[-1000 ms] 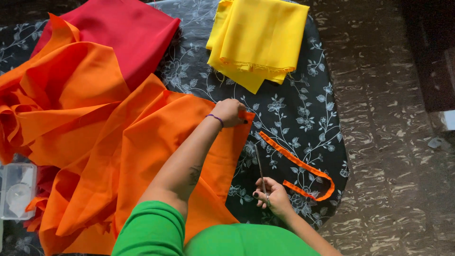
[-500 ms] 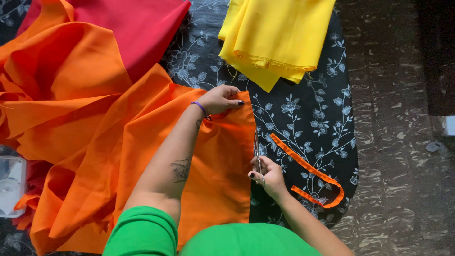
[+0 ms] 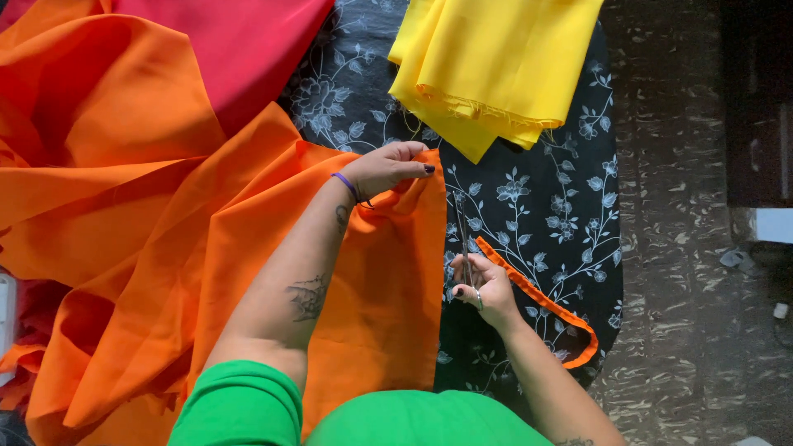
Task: The person uses scissors to cut a large piece of orange fabric on a table. They trim the edges and remove a strip from the fabric, then continue cutting along the edge to shape the material.
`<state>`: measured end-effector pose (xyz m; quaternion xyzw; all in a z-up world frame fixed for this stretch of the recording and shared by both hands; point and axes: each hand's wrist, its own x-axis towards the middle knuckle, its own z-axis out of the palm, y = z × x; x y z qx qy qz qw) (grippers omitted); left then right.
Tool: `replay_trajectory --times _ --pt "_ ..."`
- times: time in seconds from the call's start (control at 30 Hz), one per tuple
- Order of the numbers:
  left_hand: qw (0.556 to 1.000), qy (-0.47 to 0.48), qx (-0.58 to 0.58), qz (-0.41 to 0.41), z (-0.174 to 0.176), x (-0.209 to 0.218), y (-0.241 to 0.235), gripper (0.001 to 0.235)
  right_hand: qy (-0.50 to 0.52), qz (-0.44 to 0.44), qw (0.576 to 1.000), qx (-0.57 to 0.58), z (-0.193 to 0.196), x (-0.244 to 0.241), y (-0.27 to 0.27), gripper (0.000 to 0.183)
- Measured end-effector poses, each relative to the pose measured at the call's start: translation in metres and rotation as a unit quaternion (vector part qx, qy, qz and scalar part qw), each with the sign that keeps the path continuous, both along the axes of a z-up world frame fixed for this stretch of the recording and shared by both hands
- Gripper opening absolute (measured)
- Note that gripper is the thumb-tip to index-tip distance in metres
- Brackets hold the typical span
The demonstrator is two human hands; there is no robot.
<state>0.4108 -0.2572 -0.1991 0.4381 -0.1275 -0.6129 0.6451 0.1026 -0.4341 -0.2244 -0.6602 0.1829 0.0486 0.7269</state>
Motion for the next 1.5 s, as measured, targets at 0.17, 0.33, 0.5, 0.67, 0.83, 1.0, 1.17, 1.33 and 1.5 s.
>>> replay_trajectory --times 0.17,0.33,0.5,0.67,0.83,1.0,1.17,1.33,1.5 --pt "0.997 -0.073 -0.014 0.01 -0.027 0.012 -0.004 0.023 -0.016 -0.017 0.999 0.039 0.0 0.0 0.025 0.065" --pt "0.996 -0.089 0.014 0.019 -0.014 0.011 -0.003 0.027 -0.046 -0.047 0.997 0.04 -0.008 -0.008 0.042 0.066" --pt "0.993 -0.107 0.035 0.023 0.004 0.01 0.0 0.026 -0.064 -0.052 0.996 0.026 -0.003 -0.006 0.055 0.073" --pt "0.991 -0.114 0.064 0.022 0.01 0.011 -0.003 0.026 -0.083 -0.043 0.996 0.013 0.017 0.004 0.062 0.072" --pt "0.992 -0.11 0.061 0.023 0.014 0.009 -0.002 0.026 -0.084 -0.058 0.994 0.028 0.022 0.01 0.069 0.07" --pt "0.991 -0.117 0.061 0.026 0.008 0.01 -0.003 0.026 -0.098 -0.055 0.993 0.031 0.017 0.011 0.07 0.066" --pt "0.992 -0.111 0.055 0.024 0.01 0.011 -0.003 0.027 -0.109 -0.055 0.992 0.038 0.011 0.012 0.068 0.063" --pt "0.993 -0.112 0.036 0.027 -0.007 0.012 -0.009 0.026 -0.109 -0.045 0.992 0.037 0.023 0.02 0.069 0.064" --pt "0.992 -0.119 0.032 0.024 -0.003 0.015 -0.01 0.026 -0.119 -0.047 0.991 0.028 0.017 0.016 0.067 0.062"
